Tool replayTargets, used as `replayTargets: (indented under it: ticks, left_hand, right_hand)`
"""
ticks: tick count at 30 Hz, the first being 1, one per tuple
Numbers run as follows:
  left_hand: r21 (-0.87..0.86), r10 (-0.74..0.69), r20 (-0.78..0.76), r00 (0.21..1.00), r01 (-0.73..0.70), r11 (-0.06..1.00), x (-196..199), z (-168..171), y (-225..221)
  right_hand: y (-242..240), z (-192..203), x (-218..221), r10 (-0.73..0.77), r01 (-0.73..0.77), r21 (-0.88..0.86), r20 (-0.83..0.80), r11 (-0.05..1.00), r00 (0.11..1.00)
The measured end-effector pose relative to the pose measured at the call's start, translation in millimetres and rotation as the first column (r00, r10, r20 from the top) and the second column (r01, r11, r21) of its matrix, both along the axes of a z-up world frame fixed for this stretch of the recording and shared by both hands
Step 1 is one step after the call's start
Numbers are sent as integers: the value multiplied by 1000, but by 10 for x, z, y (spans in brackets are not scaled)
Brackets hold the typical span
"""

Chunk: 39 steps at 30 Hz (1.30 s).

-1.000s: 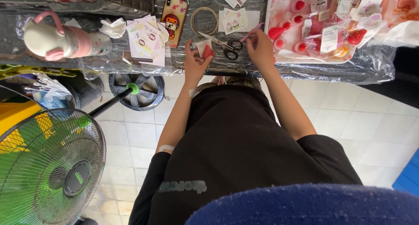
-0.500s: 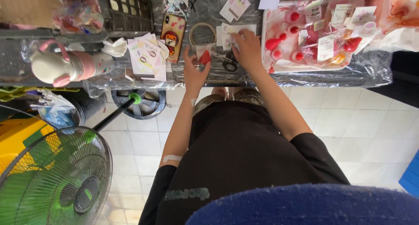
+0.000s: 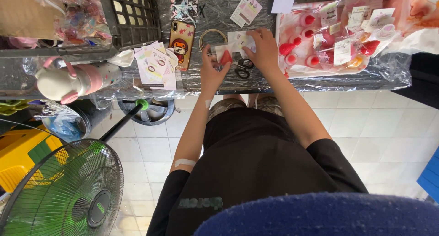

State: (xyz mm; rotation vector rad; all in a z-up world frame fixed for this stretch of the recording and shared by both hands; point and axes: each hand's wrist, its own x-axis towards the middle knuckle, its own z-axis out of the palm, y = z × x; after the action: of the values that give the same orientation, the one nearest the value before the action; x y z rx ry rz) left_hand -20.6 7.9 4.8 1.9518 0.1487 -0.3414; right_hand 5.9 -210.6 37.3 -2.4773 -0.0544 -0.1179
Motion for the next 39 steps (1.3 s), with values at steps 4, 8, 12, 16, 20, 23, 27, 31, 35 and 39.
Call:
replayTargets:
  ticks: [4, 8, 12, 16, 20, 23, 27, 31, 35, 39]
  left_hand:
    - [26, 9, 47, 999, -10, 1000, -45, 52, -74]
    - [31, 16, 9, 1000, -17, 999, -45, 202, -3]
    - [-12, 12, 40, 999, -11, 1000, -73, 134, 139]
    - [-4, -30, -126, 992, 30, 1000, -108, 224, 225]
    - [72, -54, -77, 996, 60, 996, -249, 245, 299]
    - [137, -70, 13, 997, 67, 988, -328, 203, 344]
    - [-25, -18, 107, 994, 21, 999, -396, 107, 452]
    - [61, 11, 104, 994, -18, 998, -488, -66, 553]
    - [-314, 128, -110, 986, -156, 937, -592, -448, 624]
    - [-420, 108, -115, 987, -147, 896, -710, -576, 608]
  right_hand:
    - [93, -120, 65, -58, 59, 14, -43, 998, 997]
    - [95, -291, 70, -117, 124, 105, -72, 987, 990]
    - [-11, -582, 73, -151, 173, 272, -97, 947, 984]
    - [-106, -523, -1, -182, 418, 593, -416, 688, 891]
    - [-167, -703, -129, -146, 328, 599, -332, 731, 932]
    - [-114, -561, -146, -192, 346, 529, -325, 775, 926]
    - [-49, -776, -277, -88, 452, 723, -482, 522, 872]
    - [351, -410, -454, 171, 546, 648, -713, 531, 680]
    - [685, -244, -558, 215, 451, 681, -659, 577, 720]
    - [747, -377, -662, 132, 371, 708, -545, 600, 828]
